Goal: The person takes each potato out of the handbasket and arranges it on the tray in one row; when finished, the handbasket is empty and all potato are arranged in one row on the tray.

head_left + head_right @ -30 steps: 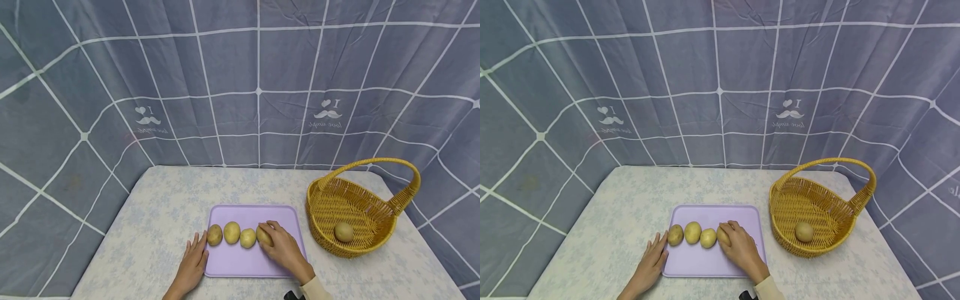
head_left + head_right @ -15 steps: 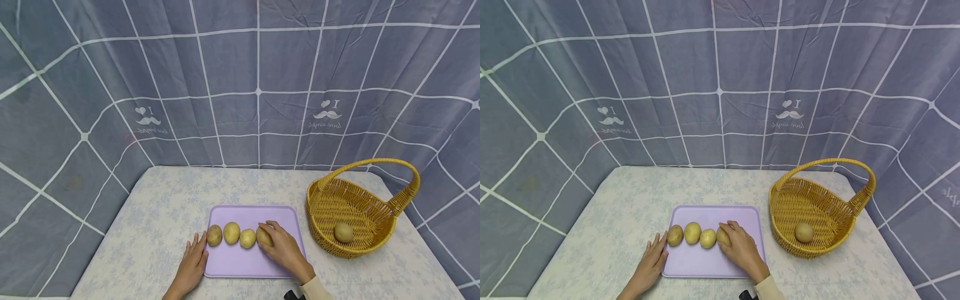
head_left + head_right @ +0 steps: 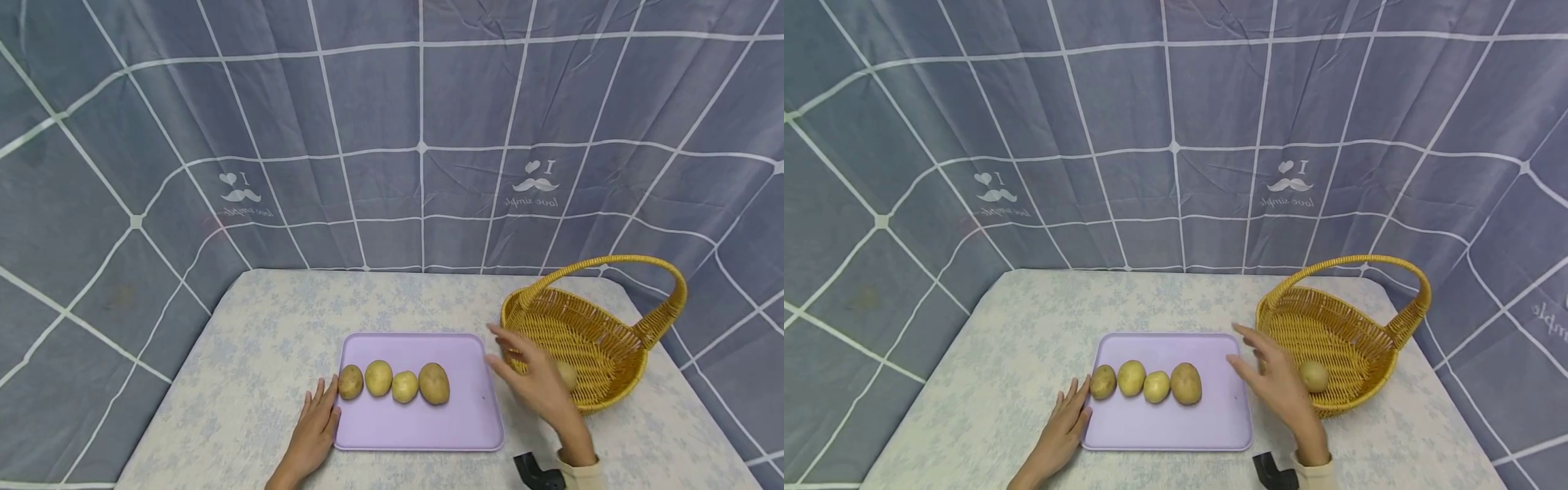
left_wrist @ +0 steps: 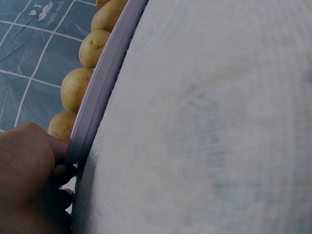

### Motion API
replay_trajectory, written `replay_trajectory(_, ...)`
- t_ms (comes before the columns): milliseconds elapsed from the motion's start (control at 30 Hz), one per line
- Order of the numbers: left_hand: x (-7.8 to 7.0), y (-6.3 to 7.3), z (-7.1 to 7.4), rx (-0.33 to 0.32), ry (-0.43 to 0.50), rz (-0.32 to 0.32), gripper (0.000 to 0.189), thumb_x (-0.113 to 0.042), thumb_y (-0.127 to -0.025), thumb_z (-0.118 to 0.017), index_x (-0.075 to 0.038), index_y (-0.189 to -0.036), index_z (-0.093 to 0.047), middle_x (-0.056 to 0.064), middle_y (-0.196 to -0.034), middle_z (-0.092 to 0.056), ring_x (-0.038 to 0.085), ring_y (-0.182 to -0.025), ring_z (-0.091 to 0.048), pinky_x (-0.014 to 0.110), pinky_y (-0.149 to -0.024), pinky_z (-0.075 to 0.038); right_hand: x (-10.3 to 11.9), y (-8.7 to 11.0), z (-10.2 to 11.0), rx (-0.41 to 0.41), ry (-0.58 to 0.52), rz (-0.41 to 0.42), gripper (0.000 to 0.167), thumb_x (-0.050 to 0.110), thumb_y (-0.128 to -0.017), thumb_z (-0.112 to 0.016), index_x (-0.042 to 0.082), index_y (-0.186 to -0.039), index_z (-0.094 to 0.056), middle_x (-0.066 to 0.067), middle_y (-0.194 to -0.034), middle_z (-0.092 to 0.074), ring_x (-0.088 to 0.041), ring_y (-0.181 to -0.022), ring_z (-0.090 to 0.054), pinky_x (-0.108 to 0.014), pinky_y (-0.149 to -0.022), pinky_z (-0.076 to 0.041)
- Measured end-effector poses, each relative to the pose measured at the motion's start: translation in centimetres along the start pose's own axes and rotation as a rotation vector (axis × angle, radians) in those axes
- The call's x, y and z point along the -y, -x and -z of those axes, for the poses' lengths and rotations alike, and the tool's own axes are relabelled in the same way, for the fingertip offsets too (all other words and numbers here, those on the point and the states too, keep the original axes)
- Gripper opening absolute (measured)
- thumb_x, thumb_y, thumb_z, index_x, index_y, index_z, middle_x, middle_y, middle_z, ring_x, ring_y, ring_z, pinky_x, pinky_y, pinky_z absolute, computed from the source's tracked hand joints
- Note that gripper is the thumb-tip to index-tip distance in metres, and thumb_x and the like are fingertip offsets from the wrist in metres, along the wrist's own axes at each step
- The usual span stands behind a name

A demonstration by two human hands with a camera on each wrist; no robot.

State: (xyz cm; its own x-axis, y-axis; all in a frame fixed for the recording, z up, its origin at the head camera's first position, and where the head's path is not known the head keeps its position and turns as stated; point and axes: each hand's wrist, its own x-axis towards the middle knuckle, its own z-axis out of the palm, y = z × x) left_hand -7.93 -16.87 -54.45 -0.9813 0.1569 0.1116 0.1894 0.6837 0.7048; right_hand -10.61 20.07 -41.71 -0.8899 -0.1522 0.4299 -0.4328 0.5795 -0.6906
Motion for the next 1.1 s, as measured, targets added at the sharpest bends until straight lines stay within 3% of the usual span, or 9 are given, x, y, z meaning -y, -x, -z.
replay_trajectory(133, -0.1, -0.1, 0.1, -0.001, -0.001, 0.004, 0.052, -0.011, -0.102, -0.043, 0.001, -0.149, -0.026, 0.019, -0.153, -0.029, 0.040, -0.145, -0.012, 0.052, -0.118, 0.004, -0.1, 0.0, 5.3, -0.149, -0.059, -0.023, 0.043, -0.002, -0.088, -0.065, 0.002, -0.131, -0.057, -0.003, -0.126, -0.063, -0.007, -0.104, -0.063, -0.011, -0.086, -0.049)
replay_trajectory(300, -0.1, -0.3, 0.3, -0.001, 0.002, 0.006, 0.052, -0.011, -0.102, -0.043, 0.000, -0.150, -0.026, 0.018, -0.153, -0.029, 0.040, -0.145, -0.011, 0.051, -0.118, 0.004, -2.8, -0.6, 9.0, -0.236, -0.062, -0.125, 0.044, 0.005, -0.094, -0.060, 0.004, -0.136, -0.053, 0.015, -0.124, -0.059, 0.008, -0.103, -0.058, -0.004, -0.081, -0.046)
replay_trajectory(367, 0.0, -0.3, 0.3, -0.006, -0.001, 0.003, 0.052, -0.011, -0.101, -0.044, 0.001, -0.150, -0.026, 0.018, -0.153, -0.030, 0.040, -0.145, -0.012, 0.050, -0.118, 0.005, -4.7, -0.9, 9.4, -0.202, -0.007, -0.197, 0.045, 0.015, -0.096, -0.060, 0.007, -0.139, -0.050, 0.006, -0.129, -0.058, 0.011, -0.103, -0.054, -0.004, -0.078, -0.046)
replay_trajectory(400, 0.0, -0.3, 0.3, -0.009, -0.003, 0.002, 0.052, -0.011, -0.101, -0.044, 0.001, -0.149, -0.026, 0.018, -0.153, -0.030, 0.040, -0.145, -0.012, 0.050, -0.118, 0.005, -5.6, -1.0, 9.3, -0.171, 0.019, -0.232, 0.047, 0.020, -0.097, -0.059, 0.007, -0.141, -0.048, -0.001, -0.133, -0.056, 0.004, -0.107, -0.056, -0.010, -0.080, -0.049)
replay_trajectory(500, 0.1, -0.2, 0.2, -0.021, -0.005, -0.007, 0.052, -0.010, -0.101, -0.045, 0.001, -0.149, -0.028, 0.019, -0.152, -0.032, 0.041, -0.144, -0.014, 0.047, -0.119, 0.006, -8.1, -1.0, 8.7, -0.047, 0.076, -0.327, 0.054, 0.030, -0.098, -0.056, 0.002, -0.143, -0.043, -0.025, -0.141, -0.046, -0.025, -0.118, -0.056, -0.037, -0.088, -0.053)
replay_trajectory(600, 0.1, -0.1, 0.1, -0.021, 0.000, -0.010, 0.052, -0.010, -0.101, -0.045, 0.001, -0.149, -0.028, 0.020, -0.151, -0.032, 0.041, -0.144, -0.014, 0.042, -0.119, 0.008, -9.9, -0.8, 7.7, 0.096, 0.120, -0.411, 0.062, 0.037, -0.098, -0.054, -0.003, -0.143, -0.039, -0.034, -0.142, -0.038, -0.054, -0.120, -0.044, -0.062, -0.087, -0.046)
replay_trajectory(833, 0.2, 0.1, -0.1, 0.001, 0.021, 0.005, 0.052, -0.014, -0.102, -0.043, 0.000, -0.150, -0.026, 0.019, -0.153, -0.030, 0.041, -0.144, -0.011, 0.042, -0.119, 0.010, -11.3, 0.0, 6.2, 0.316, 0.255, -0.449, 0.060, 0.036, -0.094, -0.060, -0.008, -0.134, -0.049, -0.038, -0.132, -0.046, -0.057, -0.115, -0.046, -0.061, -0.085, -0.047)
replay_trajectory(967, 0.1, 0.1, -0.1, 0.000, 0.017, 0.006, 0.052, -0.013, -0.102, -0.043, 0.000, -0.150, -0.026, 0.019, -0.153, -0.030, 0.041, -0.144, -0.012, 0.040, -0.119, 0.011, -11.5, 0.4, 6.1, 0.363, 0.205, -0.466, 0.049, 0.025, -0.092, -0.064, -0.009, -0.126, -0.056, -0.034, -0.126, -0.054, -0.050, -0.114, -0.052, -0.056, -0.089, -0.048)
replay_trajectory(1100, 0.0, 0.1, -0.1, -0.001, 0.018, 0.009, 0.052, -0.013, -0.102, -0.043, 0.000, -0.150, -0.026, 0.019, -0.153, -0.030, 0.041, -0.144, -0.011, 0.044, -0.119, 0.009, -11.6, 0.7, 5.9, 0.374, 0.142, -0.543, 0.047, 0.020, -0.089, -0.067, -0.008, -0.126, -0.057, -0.028, -0.120, -0.060, -0.032, -0.100, -0.058, -0.040, -0.079, -0.052)
